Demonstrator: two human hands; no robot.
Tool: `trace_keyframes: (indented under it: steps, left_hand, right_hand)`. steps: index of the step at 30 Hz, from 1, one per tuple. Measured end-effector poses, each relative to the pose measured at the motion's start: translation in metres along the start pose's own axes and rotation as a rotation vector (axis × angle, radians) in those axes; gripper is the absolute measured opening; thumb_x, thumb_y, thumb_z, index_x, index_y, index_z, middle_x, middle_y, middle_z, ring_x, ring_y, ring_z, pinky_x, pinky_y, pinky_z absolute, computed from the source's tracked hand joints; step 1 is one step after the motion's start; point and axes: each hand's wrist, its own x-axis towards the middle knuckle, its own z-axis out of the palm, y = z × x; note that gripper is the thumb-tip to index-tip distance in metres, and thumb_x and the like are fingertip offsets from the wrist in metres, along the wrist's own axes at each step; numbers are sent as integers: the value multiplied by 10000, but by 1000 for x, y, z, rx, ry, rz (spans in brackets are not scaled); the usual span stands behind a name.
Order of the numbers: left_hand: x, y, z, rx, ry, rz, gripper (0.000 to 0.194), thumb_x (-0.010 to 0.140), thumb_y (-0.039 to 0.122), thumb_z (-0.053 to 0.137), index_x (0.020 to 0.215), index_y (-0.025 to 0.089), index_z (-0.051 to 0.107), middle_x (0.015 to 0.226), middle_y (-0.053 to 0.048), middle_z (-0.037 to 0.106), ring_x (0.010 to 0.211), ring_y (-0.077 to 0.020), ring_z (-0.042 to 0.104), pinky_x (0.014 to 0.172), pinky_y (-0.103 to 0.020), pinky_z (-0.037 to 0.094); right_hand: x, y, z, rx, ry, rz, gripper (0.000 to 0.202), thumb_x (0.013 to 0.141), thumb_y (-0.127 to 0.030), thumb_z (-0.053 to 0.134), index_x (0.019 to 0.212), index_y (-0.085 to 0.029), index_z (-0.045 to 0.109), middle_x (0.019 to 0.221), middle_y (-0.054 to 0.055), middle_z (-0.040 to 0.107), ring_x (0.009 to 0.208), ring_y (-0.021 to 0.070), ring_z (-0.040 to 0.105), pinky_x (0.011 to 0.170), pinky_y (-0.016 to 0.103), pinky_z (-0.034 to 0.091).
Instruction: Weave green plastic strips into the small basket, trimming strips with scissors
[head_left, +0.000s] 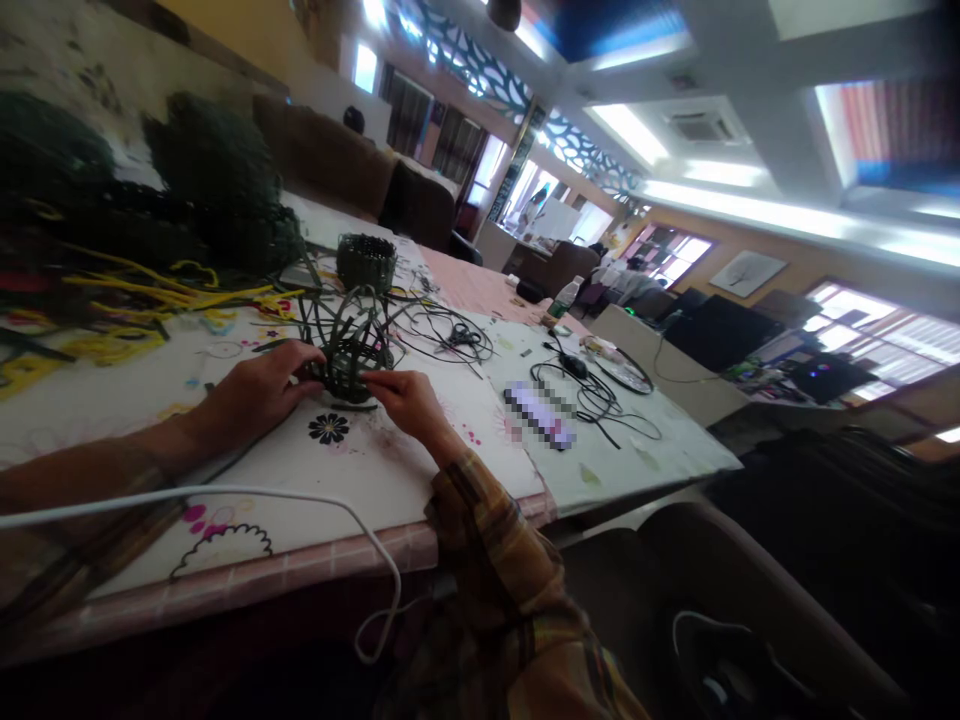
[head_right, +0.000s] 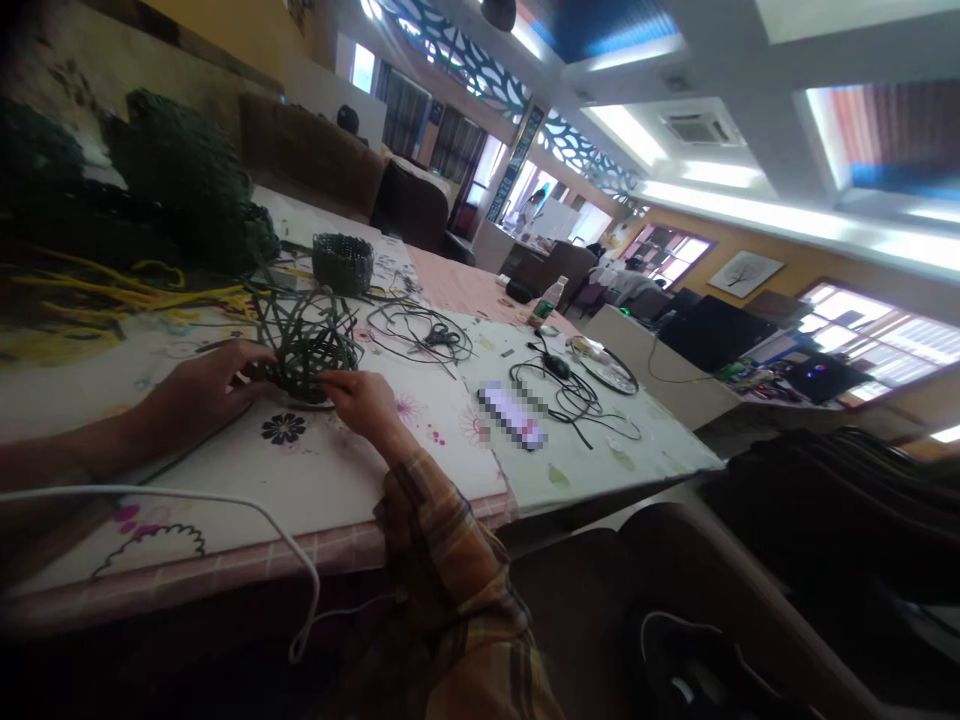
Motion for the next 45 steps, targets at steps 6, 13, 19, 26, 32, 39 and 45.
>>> trace_keyframes:
  steps: [6,13,19,26,32,39,45]
  left_hand:
    - [-3,0,3,81,38,8,379,1016,457,429,1189,179,620,1149,-100,726,954,-211,706,854,-328,553]
    - [-7,-2,5,173,-18,33,364,1015,378,405,1155,233,708,1154,-66,763,1005,-247,730,753,-339,549]
    - [-10,0,5,245,-79,34,385,1000,341,404,1220,280,714,1254,-64,731,1023,-250,725,658,-323,527]
    - [-10,1,7,181,-77,-4,393,1000,386,410,1229,333,725,1270,-66,719,990,-272,724,669,-349,539]
    - [-11,0,9,263,-180,-38,424,998,424,378,1223,364,733,1301,-58,699,951,-288,713,623,-353,506]
    - [-4,-7,19,176,-295,-111,408,973,480,407,1146,315,739,1272,-64,693,1024,-285,676,772,-377,520]
    - [6,-10,25,11,-273,-125,392,966,519,427,1085,265,701,1167,-50,725,1014,-242,670,885,-352,505]
  right_hand:
    - [0,-2,-1,-140,-70,17,264,955,-247,629,1171,-265,779,1138,27,785,1036,219,748,894,282,541]
    - [2,3,1,-247,-122,9,289,976,-256,597,1215,-301,755,1188,9,771,1094,219,731,919,281,531]
    - [3,5,1,-250,-123,5,296,974,-247,593,1217,-304,752,1202,-1,766,1109,219,724,935,284,525]
    - [3,5,0,-251,-146,32,299,976,-255,588,1224,-300,749,1209,2,764,1120,214,715,954,279,520]
    - [3,2,3,-290,-157,54,337,976,-230,562,1247,-333,733,1229,-12,757,1136,206,702,970,266,504]
    - [0,-8,6,-443,-153,78,391,1001,-244,479,1301,-382,689,1197,-9,766,1089,211,711,918,279,515]
    - [5,-2,8,-290,-79,78,316,1002,-218,518,1199,-300,752,1191,10,770,1126,198,707,963,267,505]
